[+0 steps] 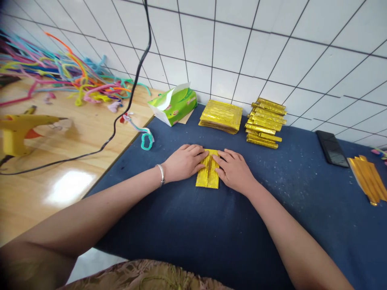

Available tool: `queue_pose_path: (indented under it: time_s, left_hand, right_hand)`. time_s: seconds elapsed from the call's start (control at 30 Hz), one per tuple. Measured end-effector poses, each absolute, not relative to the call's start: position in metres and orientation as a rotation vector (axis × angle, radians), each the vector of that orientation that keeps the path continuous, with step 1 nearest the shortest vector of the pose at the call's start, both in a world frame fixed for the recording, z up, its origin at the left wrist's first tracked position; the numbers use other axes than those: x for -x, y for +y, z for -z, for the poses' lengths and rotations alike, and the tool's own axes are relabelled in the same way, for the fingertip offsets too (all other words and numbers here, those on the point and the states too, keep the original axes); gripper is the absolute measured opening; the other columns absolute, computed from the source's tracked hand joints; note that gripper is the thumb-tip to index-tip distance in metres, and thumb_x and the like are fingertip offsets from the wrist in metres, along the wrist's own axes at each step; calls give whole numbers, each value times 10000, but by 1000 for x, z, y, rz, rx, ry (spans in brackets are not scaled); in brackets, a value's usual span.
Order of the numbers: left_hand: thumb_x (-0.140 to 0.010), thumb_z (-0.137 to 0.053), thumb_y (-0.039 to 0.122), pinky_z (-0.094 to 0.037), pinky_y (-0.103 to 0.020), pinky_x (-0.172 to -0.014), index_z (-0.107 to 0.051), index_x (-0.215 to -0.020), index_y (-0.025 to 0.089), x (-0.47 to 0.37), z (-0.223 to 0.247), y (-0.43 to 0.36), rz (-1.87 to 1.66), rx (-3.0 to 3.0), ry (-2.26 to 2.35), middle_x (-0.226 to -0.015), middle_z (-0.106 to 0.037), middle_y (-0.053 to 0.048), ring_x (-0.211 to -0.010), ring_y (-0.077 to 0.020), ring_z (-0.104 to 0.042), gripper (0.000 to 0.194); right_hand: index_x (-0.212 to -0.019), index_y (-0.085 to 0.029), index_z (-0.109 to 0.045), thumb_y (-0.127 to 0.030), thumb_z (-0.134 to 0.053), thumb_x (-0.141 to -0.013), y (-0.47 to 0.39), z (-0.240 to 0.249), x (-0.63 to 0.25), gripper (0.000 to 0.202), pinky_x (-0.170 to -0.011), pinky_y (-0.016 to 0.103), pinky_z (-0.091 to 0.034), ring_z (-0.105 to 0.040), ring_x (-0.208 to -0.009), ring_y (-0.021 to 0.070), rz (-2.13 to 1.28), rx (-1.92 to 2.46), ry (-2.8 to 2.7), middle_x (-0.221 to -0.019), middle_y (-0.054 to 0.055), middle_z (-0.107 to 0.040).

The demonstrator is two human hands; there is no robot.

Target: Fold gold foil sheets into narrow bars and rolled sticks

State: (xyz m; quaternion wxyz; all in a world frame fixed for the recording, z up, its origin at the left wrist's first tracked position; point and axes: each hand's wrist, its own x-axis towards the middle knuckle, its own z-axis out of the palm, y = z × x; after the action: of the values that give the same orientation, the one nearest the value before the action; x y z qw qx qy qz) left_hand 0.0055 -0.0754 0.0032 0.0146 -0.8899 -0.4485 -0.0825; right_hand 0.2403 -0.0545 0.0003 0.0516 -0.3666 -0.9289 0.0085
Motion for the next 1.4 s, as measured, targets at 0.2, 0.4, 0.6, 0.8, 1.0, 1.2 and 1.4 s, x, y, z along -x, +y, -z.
queue_pose_path:
  time_s: [0.2,0.4,0.6,0.8,1.0,1.2,1.4]
  left_hand:
    - [-969,-348,407,-292,-358,-1020,-466,-1347,158,-7,0,-74,234,2792,-1377,-1407,-462,-99,-1267,-221,-414,468]
    - [-978,-322,396,-289,-361,-1014,-417,-1385,175,-6,-1,-75,238,2792,-1389,-1428,-455,-80,-1272,-223,-407,473]
    - [-976,-302,410,-289,-368,-996,-402,-1401,177,-5,-2,-74,216,2796,-1409,-1429,-448,-68,-1251,-228,-407,495]
    - [-954,-328,422,-298,-395,-944,-395,-1407,214,-7,-2,-72,240,2795,-1465,-1347,-500,-77,-1177,-253,-437,503]
    - [-950,-332,417,-294,-403,-948,-400,-1402,212,-8,-2,-73,266,2798,-1463,-1334,-498,-73,-1168,-259,-429,501]
    - [-945,-333,415,-294,-409,-951,-380,-1416,202,-8,-1,-73,274,2806,-1470,-1330,-496,-80,-1158,-264,-428,520]
    - [-932,-350,415,-295,-416,-949,-372,-1424,207,-9,-1,-74,288,2807,-1489,-1316,-497,-79,-1149,-268,-423,535]
  right_hand:
    - [-1357,-250,-479,-354,-400,-926,-55,2,-240,450,-1052,496,-338,-344,-1337,287,-23,1112,-2808,-1400,74,-474]
    - [-1349,-219,-481,-349,-415,-917,-54,1,-240,455,-1062,475,-322,-363,-1318,281,-54,1108,-2799,-1379,84,-493]
    - [-1403,-169,-394,-381,-415,-912,-54,0,-236,535,-1057,465,-310,-383,-1287,287,-62,1129,-2779,-1369,118,-492]
    - [-1426,-171,-365,-520,-382,-912,-52,1,-232,622,-1026,464,-322,-395,-1230,304,-44,1161,-2783,-1323,131,-491]
    - [-1422,-190,-372,-567,-350,-909,-53,2,-230,637,-1033,466,-310,-354,-1255,306,-28,1197,-2769,-1335,127,-462]
    - [-1430,-188,-356,-565,-326,-915,-54,3,-230,639,-1045,459,-298,-345,-1262,301,-7,1207,-2776,-1340,125,-451]
    - [-1439,-197,-341,-572,-339,-904,-53,5,-231,654,-1029,469,-306,-346,-1254,310,-2,1220,-2777,-1339,129,-446]
